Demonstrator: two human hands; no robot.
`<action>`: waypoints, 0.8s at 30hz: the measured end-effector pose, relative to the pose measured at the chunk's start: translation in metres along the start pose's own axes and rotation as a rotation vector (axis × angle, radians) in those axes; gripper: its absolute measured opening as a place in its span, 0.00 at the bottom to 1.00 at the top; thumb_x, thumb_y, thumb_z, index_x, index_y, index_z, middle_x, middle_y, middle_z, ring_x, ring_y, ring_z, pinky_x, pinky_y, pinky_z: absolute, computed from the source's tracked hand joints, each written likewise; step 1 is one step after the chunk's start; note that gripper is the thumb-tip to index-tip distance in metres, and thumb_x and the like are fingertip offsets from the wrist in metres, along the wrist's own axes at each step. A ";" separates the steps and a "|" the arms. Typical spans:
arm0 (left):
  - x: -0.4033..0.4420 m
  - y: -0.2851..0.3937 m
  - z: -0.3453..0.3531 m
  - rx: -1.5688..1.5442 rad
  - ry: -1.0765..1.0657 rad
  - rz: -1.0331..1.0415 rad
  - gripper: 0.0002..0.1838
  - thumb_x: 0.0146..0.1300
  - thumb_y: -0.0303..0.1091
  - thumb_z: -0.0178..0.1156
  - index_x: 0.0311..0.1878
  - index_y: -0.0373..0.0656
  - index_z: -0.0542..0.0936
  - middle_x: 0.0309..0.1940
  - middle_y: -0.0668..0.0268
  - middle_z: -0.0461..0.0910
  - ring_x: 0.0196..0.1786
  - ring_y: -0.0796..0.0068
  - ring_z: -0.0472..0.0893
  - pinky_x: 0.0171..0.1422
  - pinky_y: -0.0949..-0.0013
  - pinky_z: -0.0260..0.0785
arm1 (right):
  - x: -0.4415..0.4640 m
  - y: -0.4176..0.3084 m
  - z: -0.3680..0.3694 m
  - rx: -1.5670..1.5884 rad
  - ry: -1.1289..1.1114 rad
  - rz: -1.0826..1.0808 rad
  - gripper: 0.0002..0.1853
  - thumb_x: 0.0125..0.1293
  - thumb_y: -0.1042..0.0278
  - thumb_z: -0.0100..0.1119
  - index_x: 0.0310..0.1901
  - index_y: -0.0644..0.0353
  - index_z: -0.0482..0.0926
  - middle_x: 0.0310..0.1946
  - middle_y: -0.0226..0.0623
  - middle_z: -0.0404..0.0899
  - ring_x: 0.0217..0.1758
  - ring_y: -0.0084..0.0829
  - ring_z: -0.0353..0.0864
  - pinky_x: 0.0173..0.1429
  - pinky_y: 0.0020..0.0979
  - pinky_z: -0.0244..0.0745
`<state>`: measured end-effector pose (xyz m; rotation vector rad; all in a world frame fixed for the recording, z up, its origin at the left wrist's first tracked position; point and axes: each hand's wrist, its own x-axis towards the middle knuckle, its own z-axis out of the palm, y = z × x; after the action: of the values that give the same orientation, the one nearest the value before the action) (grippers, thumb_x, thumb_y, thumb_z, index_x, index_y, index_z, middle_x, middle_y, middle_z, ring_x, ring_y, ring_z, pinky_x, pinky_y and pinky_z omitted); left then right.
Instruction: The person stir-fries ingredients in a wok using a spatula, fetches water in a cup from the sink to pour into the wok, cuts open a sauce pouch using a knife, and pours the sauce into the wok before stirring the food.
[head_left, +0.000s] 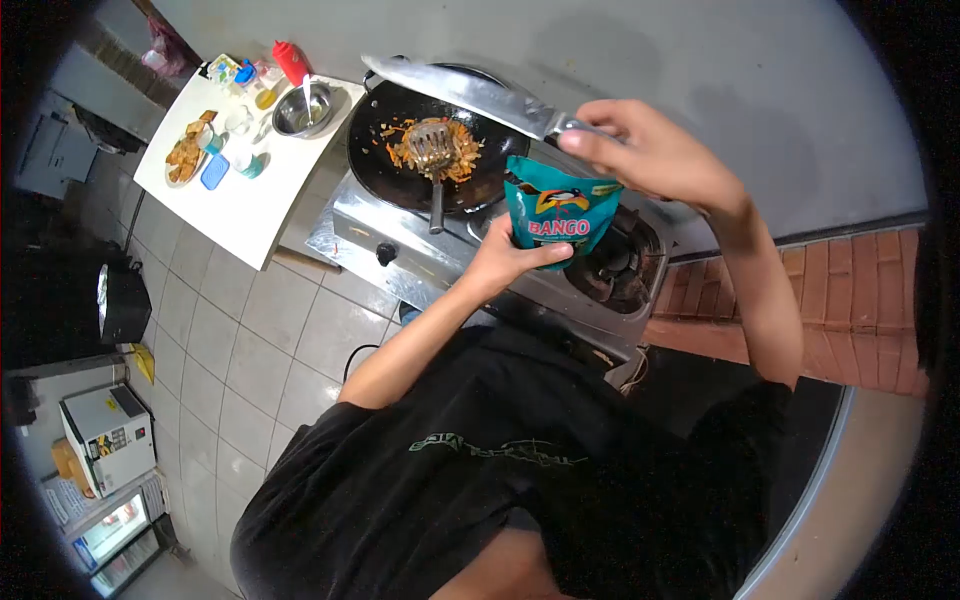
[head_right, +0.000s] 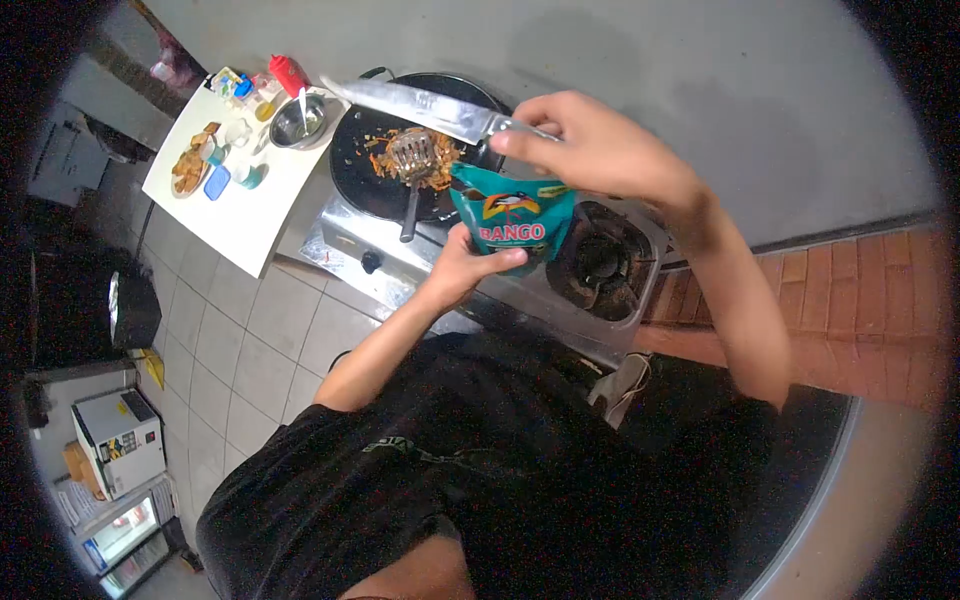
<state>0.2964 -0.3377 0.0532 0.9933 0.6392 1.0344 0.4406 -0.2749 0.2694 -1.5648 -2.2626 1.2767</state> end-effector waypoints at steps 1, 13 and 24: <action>-0.004 0.006 -0.004 -0.001 -0.004 0.015 0.23 0.52 0.31 0.74 0.52 0.38 0.79 0.46 0.69 0.82 0.47 0.82 0.79 0.56 0.73 0.71 | -0.009 0.003 -0.002 0.099 0.016 0.006 0.20 0.71 0.50 0.51 0.38 0.62 0.77 0.21 0.23 0.67 0.19 0.14 0.64 0.21 0.21 0.58; -0.064 0.071 -0.061 0.149 0.108 0.024 0.29 0.48 0.26 0.75 0.55 0.36 0.76 0.48 0.64 0.81 0.51 0.75 0.80 0.59 0.69 0.72 | -0.092 0.207 0.170 0.729 0.774 0.286 0.18 0.72 0.48 0.51 0.31 0.54 0.68 0.17 0.17 0.60 0.14 0.12 0.57 0.16 0.20 0.50; -0.077 0.064 -0.059 0.182 -0.150 -0.169 0.39 0.43 0.24 0.77 0.60 0.37 0.69 0.51 0.63 0.78 0.54 0.72 0.77 0.62 0.66 0.69 | -0.150 0.145 0.265 0.905 1.222 0.280 0.17 0.72 0.53 0.53 0.32 0.58 0.70 0.19 0.19 0.64 0.19 0.12 0.60 0.22 0.21 0.55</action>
<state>0.1913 -0.3759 0.0849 1.1429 0.6888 0.7554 0.4786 -0.5311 0.0540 -1.5547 -0.6154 0.7572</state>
